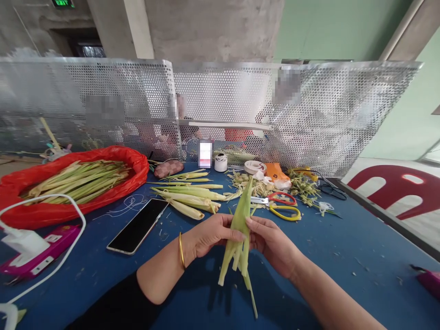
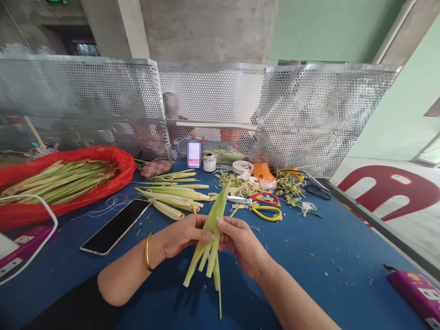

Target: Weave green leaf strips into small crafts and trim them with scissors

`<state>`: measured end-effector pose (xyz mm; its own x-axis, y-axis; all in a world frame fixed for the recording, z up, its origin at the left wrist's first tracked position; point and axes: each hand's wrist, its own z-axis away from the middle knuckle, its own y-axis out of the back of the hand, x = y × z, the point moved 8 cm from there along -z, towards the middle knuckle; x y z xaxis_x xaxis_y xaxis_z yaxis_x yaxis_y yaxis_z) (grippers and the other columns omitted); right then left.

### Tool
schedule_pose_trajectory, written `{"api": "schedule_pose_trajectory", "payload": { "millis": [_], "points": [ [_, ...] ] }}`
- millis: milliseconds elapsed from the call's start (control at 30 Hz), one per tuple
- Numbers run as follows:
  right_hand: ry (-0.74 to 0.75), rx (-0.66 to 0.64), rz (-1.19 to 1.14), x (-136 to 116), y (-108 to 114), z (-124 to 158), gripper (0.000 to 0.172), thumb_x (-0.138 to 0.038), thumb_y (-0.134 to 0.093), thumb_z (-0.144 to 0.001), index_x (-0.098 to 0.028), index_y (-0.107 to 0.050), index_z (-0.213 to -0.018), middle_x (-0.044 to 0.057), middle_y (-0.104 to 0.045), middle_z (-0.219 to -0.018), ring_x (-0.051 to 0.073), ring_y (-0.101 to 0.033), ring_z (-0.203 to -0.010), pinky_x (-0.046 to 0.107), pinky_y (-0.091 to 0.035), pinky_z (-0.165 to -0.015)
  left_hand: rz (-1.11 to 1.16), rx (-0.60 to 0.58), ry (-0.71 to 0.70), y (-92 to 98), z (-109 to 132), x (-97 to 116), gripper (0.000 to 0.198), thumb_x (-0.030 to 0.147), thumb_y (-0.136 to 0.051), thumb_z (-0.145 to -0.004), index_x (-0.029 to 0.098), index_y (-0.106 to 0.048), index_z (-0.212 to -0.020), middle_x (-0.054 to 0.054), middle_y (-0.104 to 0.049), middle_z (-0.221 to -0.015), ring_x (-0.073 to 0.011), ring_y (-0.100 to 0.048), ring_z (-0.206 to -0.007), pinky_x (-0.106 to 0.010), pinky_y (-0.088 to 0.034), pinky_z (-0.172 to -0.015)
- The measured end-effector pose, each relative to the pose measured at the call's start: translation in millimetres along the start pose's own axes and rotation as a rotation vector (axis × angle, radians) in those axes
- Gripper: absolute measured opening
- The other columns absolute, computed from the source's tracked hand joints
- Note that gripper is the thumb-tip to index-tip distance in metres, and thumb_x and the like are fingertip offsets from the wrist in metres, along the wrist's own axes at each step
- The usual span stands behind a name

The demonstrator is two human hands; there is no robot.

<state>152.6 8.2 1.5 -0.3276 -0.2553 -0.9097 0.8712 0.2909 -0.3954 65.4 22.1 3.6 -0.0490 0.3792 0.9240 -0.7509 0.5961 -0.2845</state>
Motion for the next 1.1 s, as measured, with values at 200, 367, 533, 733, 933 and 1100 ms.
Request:
{"api": "schedule_pose_trajectory", "payload": {
  "millis": [200, 367, 533, 733, 933, 1100],
  "points": [
    [0.056, 0.066, 0.148, -5.1, 3.3, 0.2, 0.03, -0.043, -0.075, -0.069, -0.014, -0.067, -0.07, -0.001, -0.059, -0.061, 0.009, -0.05, -0.055, 0.023, -0.039, -0.056, 0.138, 0.068, -0.03, 0.6, -3.4, -2.4, 0.039, 0.039, -0.076, -0.068, 0.014, -0.067, -0.096, -0.007, -0.069, -0.079, -0.0208, -0.067, -0.07, -0.035, -0.051, -0.072],
    [-0.001, -0.06, 0.031, -0.3, -5.8, 1.3, 0.03, -0.042, -0.074, -0.072, -0.014, -0.071, -0.084, 0.003, -0.063, -0.067, 0.013, -0.056, -0.06, 0.025, -0.042, -0.06, 0.22, 0.061, -0.016, -1.4, -3.1, -3.7, 0.031, 0.033, -0.077, -0.068, 0.014, -0.066, -0.09, -0.005, -0.068, -0.075, -0.0187, -0.067, -0.067, -0.032, -0.051, -0.073],
    [-0.038, -0.103, -0.076, 0.6, -9.3, 3.3, 0.024, -0.036, -0.075, -0.072, -0.014, -0.069, -0.079, 0.0, -0.058, -0.06, 0.01, -0.05, -0.052, 0.022, -0.04, -0.053, 0.231, 0.005, -0.032, -5.3, -2.6, -0.8, 0.028, 0.03, -0.077, -0.068, 0.012, -0.067, -0.088, -0.006, -0.069, -0.074, -0.0177, -0.066, -0.063, -0.031, -0.051, -0.069],
    [-0.001, -0.121, -0.089, -5.0, -10.2, 3.3, 0.024, -0.037, -0.071, -0.076, -0.014, -0.065, -0.07, 0.0, -0.057, -0.058, 0.009, -0.049, -0.05, 0.022, -0.04, -0.053, 0.158, 0.028, -0.056, -1.6, -2.2, 2.7, 0.032, 0.03, -0.077, -0.066, 0.013, -0.068, -0.091, -0.007, -0.069, -0.077, -0.0179, -0.065, -0.064, -0.031, -0.05, -0.069],
    [0.076, 0.059, 0.086, -9.3, 2.9, 1.2, 0.03, -0.045, -0.072, -0.073, -0.015, -0.067, -0.074, -0.001, -0.058, -0.06, 0.01, -0.049, -0.054, 0.024, -0.041, -0.057, 0.063, 0.011, -0.018, -5.4, 0.0, 0.4, 0.035, 0.035, -0.076, -0.068, 0.015, -0.068, -0.096, -0.007, -0.069, -0.081, -0.0185, -0.065, -0.074, -0.029, -0.05, -0.07],
    [0.067, -0.02, 0.157, -5.7, -4.1, 1.5, 0.027, -0.041, -0.071, -0.076, -0.014, -0.068, -0.073, -0.001, -0.056, -0.061, 0.01, -0.05, -0.057, 0.024, -0.04, -0.058, 0.169, 0.098, -0.071, -2.4, -2.4, 1.7, 0.032, 0.039, -0.075, -0.069, 0.014, -0.063, -0.085, -0.003, -0.064, -0.069, -0.0166, -0.062, -0.06, -0.032, -0.051, -0.064]
  ]
}}
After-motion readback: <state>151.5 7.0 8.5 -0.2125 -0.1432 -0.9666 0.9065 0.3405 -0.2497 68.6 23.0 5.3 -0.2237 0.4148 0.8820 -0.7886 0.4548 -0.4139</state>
